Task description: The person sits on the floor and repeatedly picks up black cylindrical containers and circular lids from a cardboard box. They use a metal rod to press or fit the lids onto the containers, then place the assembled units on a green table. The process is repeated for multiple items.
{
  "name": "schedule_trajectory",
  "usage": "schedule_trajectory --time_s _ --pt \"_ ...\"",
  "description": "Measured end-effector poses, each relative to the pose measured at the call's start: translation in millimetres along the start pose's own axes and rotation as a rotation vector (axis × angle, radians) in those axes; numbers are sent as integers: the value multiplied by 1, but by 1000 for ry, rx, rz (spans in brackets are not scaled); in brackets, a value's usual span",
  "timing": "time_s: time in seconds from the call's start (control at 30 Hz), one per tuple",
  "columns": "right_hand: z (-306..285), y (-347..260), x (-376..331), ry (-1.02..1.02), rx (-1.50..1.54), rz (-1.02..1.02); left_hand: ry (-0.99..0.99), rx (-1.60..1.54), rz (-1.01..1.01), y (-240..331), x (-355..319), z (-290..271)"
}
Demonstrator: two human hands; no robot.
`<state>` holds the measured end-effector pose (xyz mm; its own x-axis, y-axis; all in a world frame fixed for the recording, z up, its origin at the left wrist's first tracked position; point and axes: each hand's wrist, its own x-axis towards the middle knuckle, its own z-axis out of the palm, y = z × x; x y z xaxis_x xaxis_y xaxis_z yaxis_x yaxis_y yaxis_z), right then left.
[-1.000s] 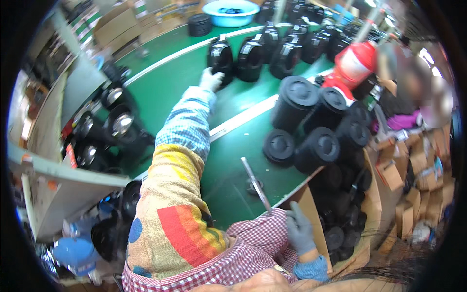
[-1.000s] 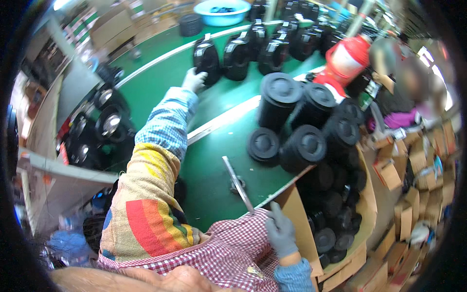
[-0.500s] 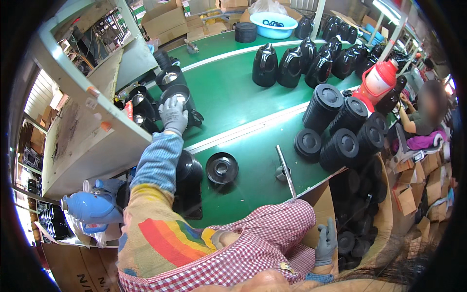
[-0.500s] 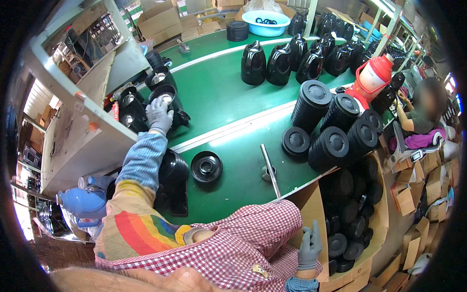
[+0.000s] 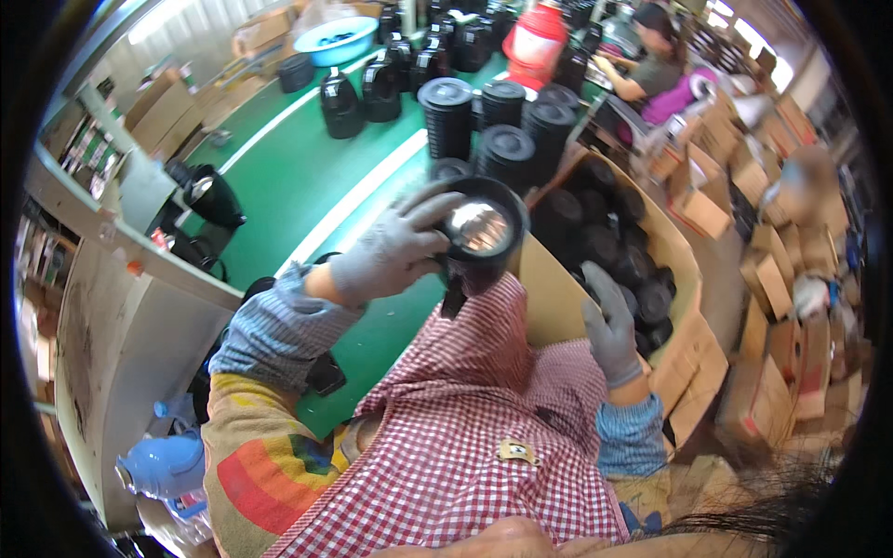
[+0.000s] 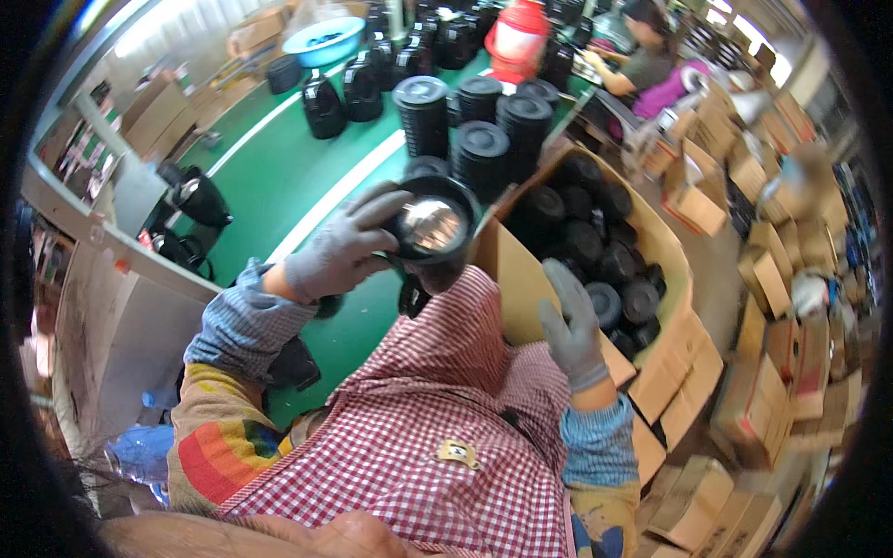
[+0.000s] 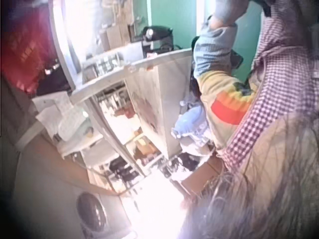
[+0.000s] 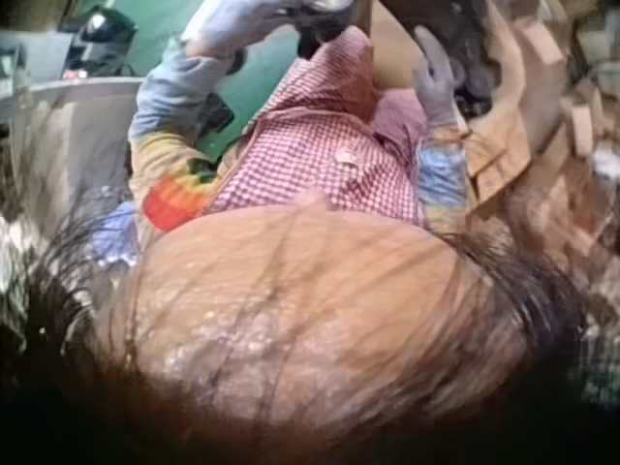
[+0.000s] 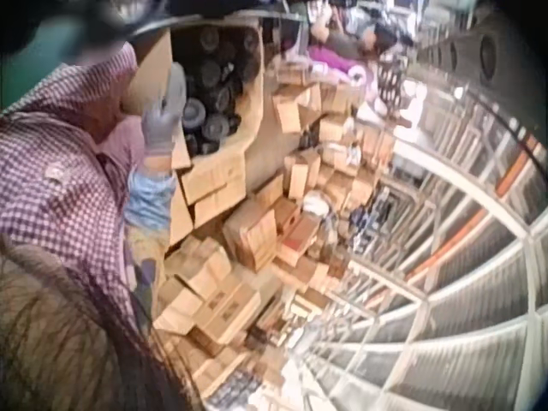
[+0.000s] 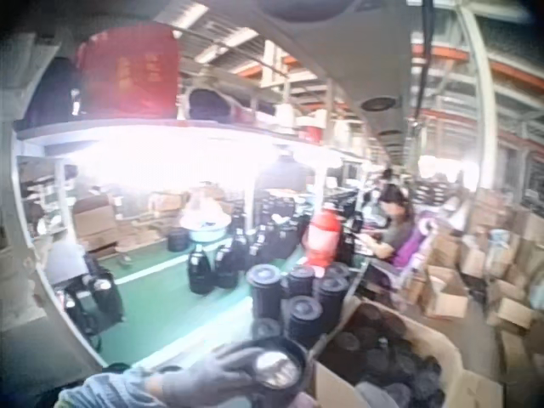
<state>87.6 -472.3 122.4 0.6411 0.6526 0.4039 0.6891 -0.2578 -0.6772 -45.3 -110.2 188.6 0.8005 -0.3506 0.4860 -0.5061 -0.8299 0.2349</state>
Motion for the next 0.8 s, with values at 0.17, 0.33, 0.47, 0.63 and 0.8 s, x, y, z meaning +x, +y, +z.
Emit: schedule_trajectory --time_s 0.17,0.33,0.47,0.63,0.8 --pt "-11 35 -42 110 453 208 -282 -519 181 32 55 117" --pt "24 29 -122 64 259 465 -574 -1103 97 30 35 223" --pt "32 49 -154 110 210 540 -680 -1216 -114 47 28 251" --pt "8 88 -129 -53 380 534 -634 -780 -169 82 47 224" --pt "5 102 -116 -198 375 574 -642 -753 -270 91 52 220"
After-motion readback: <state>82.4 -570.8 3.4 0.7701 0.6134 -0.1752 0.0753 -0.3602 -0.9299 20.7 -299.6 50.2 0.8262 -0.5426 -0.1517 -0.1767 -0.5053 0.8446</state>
